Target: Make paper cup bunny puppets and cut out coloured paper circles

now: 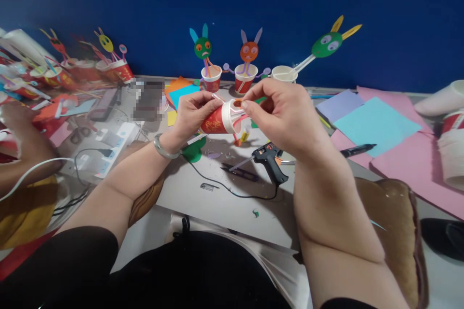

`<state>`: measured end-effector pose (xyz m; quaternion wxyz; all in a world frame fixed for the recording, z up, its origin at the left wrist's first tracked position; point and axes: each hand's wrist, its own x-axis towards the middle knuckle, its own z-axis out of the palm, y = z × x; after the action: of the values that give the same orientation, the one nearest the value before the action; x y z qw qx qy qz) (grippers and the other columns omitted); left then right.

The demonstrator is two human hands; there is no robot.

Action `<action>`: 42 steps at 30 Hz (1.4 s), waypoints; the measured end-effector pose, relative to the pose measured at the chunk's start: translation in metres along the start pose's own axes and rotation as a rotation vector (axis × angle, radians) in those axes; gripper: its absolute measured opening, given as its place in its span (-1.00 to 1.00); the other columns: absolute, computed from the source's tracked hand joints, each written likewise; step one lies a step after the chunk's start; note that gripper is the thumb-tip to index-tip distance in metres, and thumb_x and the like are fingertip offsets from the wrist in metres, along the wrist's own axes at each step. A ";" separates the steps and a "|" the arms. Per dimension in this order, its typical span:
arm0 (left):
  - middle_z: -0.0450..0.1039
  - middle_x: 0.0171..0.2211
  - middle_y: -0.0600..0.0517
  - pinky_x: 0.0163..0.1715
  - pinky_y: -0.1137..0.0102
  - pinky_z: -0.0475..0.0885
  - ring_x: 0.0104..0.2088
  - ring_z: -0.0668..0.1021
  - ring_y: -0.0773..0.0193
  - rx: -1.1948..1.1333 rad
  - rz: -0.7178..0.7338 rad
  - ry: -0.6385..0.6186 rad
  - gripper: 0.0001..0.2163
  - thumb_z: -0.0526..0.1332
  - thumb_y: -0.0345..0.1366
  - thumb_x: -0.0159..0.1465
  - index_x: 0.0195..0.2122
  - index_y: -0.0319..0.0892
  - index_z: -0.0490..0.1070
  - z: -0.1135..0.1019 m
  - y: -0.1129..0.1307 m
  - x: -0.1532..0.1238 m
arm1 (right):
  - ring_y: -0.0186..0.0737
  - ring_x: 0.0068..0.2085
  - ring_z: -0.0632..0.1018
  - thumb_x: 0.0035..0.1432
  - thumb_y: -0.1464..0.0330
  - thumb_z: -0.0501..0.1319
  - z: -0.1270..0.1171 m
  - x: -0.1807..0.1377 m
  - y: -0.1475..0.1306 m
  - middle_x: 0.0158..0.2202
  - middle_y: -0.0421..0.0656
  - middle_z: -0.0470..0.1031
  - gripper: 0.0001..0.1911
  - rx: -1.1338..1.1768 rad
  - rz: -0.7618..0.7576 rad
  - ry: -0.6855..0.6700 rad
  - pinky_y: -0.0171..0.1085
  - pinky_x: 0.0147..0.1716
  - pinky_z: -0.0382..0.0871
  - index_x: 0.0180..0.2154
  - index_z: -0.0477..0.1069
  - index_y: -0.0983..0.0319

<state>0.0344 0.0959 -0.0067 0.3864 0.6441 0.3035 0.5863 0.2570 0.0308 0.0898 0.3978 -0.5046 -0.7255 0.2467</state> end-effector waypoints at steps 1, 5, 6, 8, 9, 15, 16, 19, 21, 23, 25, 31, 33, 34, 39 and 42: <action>0.71 -0.32 0.03 -0.22 0.35 0.54 -0.30 0.64 0.31 0.000 -0.005 -0.020 -0.49 0.52 0.29 0.27 -0.32 -0.12 0.70 0.002 0.001 -0.002 | -0.35 -0.55 0.34 0.22 0.37 0.37 0.000 0.000 0.000 -0.56 -0.27 0.47 -0.95 0.006 -0.016 -0.002 -0.23 -0.50 0.15 -0.32 0.55 0.17; 0.71 -0.32 0.04 -0.26 0.37 0.52 -0.33 0.63 0.33 -0.018 -0.072 -0.095 -0.50 0.52 0.29 0.27 -0.30 -0.12 0.71 0.012 0.002 -0.012 | -0.33 -0.50 0.37 0.23 0.37 0.36 0.003 0.003 0.002 -0.48 -0.25 0.51 -0.95 0.026 -0.051 -0.057 -0.22 -0.47 0.15 -0.31 0.52 0.16; 0.72 -0.31 0.04 -0.26 0.37 0.53 -0.31 0.64 0.33 -0.034 -0.090 -0.115 -0.50 0.52 0.30 0.27 -0.30 -0.11 0.72 0.014 0.003 -0.014 | -0.32 -0.49 0.37 0.23 0.37 0.36 0.003 0.003 0.003 -0.48 -0.25 0.51 -0.95 0.026 -0.051 -0.080 -0.21 -0.46 0.15 -0.31 0.52 0.15; 0.73 -0.28 0.03 -0.25 0.37 0.55 -0.28 0.66 0.31 -0.058 -0.121 -0.146 -0.49 0.52 0.30 0.26 -0.29 -0.11 0.73 0.016 0.004 -0.017 | -0.31 -0.49 0.36 0.25 0.35 0.37 0.003 0.004 0.004 -0.48 -0.25 0.50 -0.92 0.028 -0.041 -0.119 -0.19 -0.45 0.14 -0.31 0.51 0.14; 0.74 -0.28 0.03 -0.25 0.38 0.55 -0.28 0.66 0.30 -0.063 -0.134 -0.156 -0.49 0.52 0.30 0.25 -0.29 -0.10 0.73 0.017 0.004 -0.018 | -0.30 -0.49 0.36 0.25 0.34 0.38 0.003 0.004 0.004 -0.48 -0.24 0.50 -0.91 0.026 -0.033 -0.131 -0.18 -0.44 0.14 -0.32 0.51 0.13; 0.73 -0.26 0.03 -0.27 0.38 0.55 -0.28 0.65 0.30 -0.098 -0.219 -0.171 -0.46 0.52 0.34 0.22 -0.27 -0.11 0.73 0.019 0.005 -0.022 | -0.17 -0.39 0.47 0.25 0.26 0.44 0.007 0.005 0.008 -0.47 -0.19 0.52 -0.83 0.018 0.005 -0.132 -0.16 -0.36 0.26 -0.36 0.52 0.09; 0.73 -0.27 0.03 -0.27 0.38 0.55 -0.28 0.65 0.29 -0.106 -0.226 -0.170 -0.45 0.52 0.35 0.22 -0.27 -0.11 0.72 0.020 0.004 -0.022 | -0.15 -0.36 0.50 0.26 0.24 0.46 0.008 0.005 0.008 -0.46 -0.18 0.53 -0.82 0.027 0.008 -0.120 -0.16 -0.33 0.29 -0.36 0.53 0.09; 0.73 -0.26 0.03 -0.24 0.37 0.56 -0.27 0.65 0.28 -0.116 -0.232 -0.156 -0.43 0.52 0.37 0.20 -0.27 -0.11 0.72 0.021 0.002 -0.023 | -0.12 -0.31 0.51 0.24 0.24 0.51 0.012 0.004 0.006 -0.41 -0.15 0.56 -0.80 0.085 0.020 -0.067 -0.12 -0.28 0.35 -0.37 0.56 0.09; 0.72 -0.26 0.02 -0.24 0.36 0.55 -0.26 0.65 0.28 -0.114 -0.232 -0.154 -0.43 0.51 0.38 0.21 -0.27 -0.12 0.71 0.022 0.002 -0.023 | -0.12 -0.31 0.51 0.23 0.25 0.53 0.013 0.004 0.006 -0.40 -0.14 0.56 -0.80 0.122 0.030 -0.053 -0.10 -0.26 0.37 -0.38 0.57 0.10; 0.72 -0.27 0.02 -0.25 0.36 0.54 -0.27 0.64 0.29 -0.112 -0.234 -0.163 -0.43 0.50 0.38 0.22 -0.27 -0.12 0.71 0.022 0.003 -0.024 | -0.15 -0.33 0.49 0.25 0.28 0.52 0.012 0.005 0.007 -0.42 -0.16 0.54 -0.81 0.130 0.032 -0.054 -0.11 -0.26 0.35 -0.38 0.59 0.10; 0.71 -0.27 0.03 -0.25 0.35 0.54 -0.27 0.64 0.29 -0.109 -0.229 -0.172 -0.44 0.50 0.37 0.24 -0.28 -0.11 0.70 0.022 0.004 -0.024 | -0.19 -0.37 0.45 0.27 0.32 0.49 0.011 0.006 0.009 -0.44 -0.19 0.52 -0.82 0.095 0.036 -0.069 -0.13 -0.30 0.30 -0.38 0.59 0.11; 0.71 -0.28 0.03 -0.22 0.34 0.54 -0.27 0.63 0.29 -0.083 -0.212 -0.181 -0.43 0.50 0.38 0.22 -0.30 -0.11 0.70 0.021 0.004 -0.023 | -0.19 -0.41 0.44 0.27 0.39 0.46 0.007 0.010 0.012 -0.48 -0.18 0.55 -0.83 -0.015 0.088 -0.128 -0.13 -0.36 0.26 -0.40 0.61 0.12; 0.71 -0.27 0.02 -0.22 0.33 0.54 -0.27 0.63 0.28 -0.082 -0.214 -0.189 -0.42 0.50 0.39 0.20 -0.29 -0.11 0.70 0.021 0.004 -0.022 | -0.19 -0.41 0.45 0.25 0.38 0.48 0.007 0.011 0.013 -0.48 -0.17 0.56 -0.82 -0.011 0.081 -0.139 -0.13 -0.36 0.27 -0.42 0.60 0.12; 0.71 -0.28 0.02 -0.22 0.33 0.54 -0.27 0.63 0.28 -0.082 -0.214 -0.197 -0.42 0.51 0.39 0.19 -0.29 -0.11 0.71 0.021 0.004 -0.022 | -0.20 -0.41 0.44 0.24 0.39 0.48 0.008 0.011 0.013 -0.47 -0.18 0.56 -0.81 -0.002 0.070 -0.143 -0.13 -0.37 0.27 -0.42 0.59 0.12; 0.70 -0.30 0.02 -0.23 0.34 0.54 -0.26 0.63 0.26 -0.074 -0.207 -0.232 -0.43 0.51 0.38 0.19 -0.31 -0.11 0.70 0.020 0.008 -0.022 | -0.24 -0.44 0.43 0.23 0.40 0.44 0.008 0.013 0.017 -0.47 -0.19 0.58 -0.81 0.030 0.024 -0.170 -0.13 -0.40 0.23 -0.43 0.57 0.12; 0.71 -0.27 0.01 -0.21 0.34 0.56 -0.24 0.65 0.25 -0.071 -0.204 -0.240 -0.44 0.51 0.36 0.21 -0.29 -0.11 0.71 0.020 0.009 -0.022 | -0.23 -0.44 0.43 0.20 0.35 0.46 0.007 0.013 0.019 -0.47 -0.19 0.58 -0.82 0.031 0.013 -0.167 -0.13 -0.42 0.23 -0.45 0.57 0.12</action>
<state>0.0509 0.0699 -0.0112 0.4999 0.6614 0.2980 0.4732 0.2589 0.0506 0.0753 0.3420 -0.4807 -0.7490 0.3016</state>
